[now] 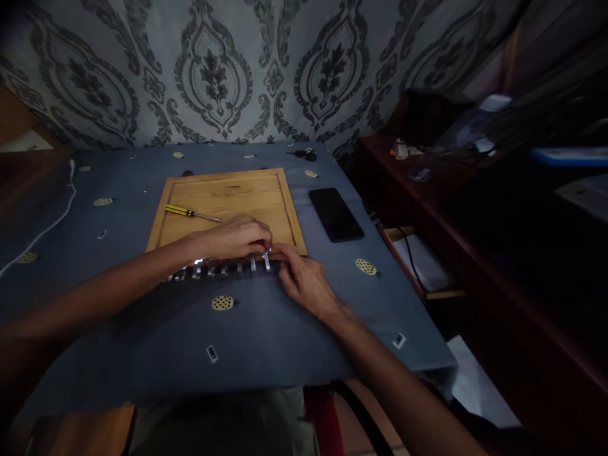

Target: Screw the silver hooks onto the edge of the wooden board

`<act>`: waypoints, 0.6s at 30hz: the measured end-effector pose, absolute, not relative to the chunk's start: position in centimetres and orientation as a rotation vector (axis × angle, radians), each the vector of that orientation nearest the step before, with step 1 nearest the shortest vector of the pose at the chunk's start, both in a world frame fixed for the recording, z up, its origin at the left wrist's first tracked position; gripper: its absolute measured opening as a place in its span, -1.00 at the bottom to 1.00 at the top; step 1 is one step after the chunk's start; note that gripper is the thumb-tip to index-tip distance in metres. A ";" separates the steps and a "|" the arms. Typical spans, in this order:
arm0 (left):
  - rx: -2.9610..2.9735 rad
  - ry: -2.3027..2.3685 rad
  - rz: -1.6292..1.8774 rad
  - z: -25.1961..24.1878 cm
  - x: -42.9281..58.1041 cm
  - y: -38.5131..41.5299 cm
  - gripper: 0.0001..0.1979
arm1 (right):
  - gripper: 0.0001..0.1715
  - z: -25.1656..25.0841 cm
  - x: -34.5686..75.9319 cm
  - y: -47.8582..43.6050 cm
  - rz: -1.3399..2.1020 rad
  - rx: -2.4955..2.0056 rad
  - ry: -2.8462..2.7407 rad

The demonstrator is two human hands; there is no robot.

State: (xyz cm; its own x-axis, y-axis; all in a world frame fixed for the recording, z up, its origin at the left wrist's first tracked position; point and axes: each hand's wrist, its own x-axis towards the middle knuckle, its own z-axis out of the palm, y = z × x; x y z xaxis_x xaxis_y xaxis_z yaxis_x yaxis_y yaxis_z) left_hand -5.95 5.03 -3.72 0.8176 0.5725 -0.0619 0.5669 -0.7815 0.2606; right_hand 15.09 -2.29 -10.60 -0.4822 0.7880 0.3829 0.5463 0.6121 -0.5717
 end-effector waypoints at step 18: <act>2.690 0.790 0.053 -3.5 -6.4 5.2 -0.86 | -0.36 -10.5 15.0 -2.3 0.485 -1.081 -2.212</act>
State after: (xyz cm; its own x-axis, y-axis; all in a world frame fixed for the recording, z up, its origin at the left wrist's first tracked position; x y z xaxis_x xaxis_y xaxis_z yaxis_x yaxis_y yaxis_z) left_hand -6.44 5.16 -3.50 0.8452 0.5313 -0.0581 0.5188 -0.7894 0.3283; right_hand 14.99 -2.33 -10.49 -0.4717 0.8003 0.3703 0.5720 0.5973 -0.5622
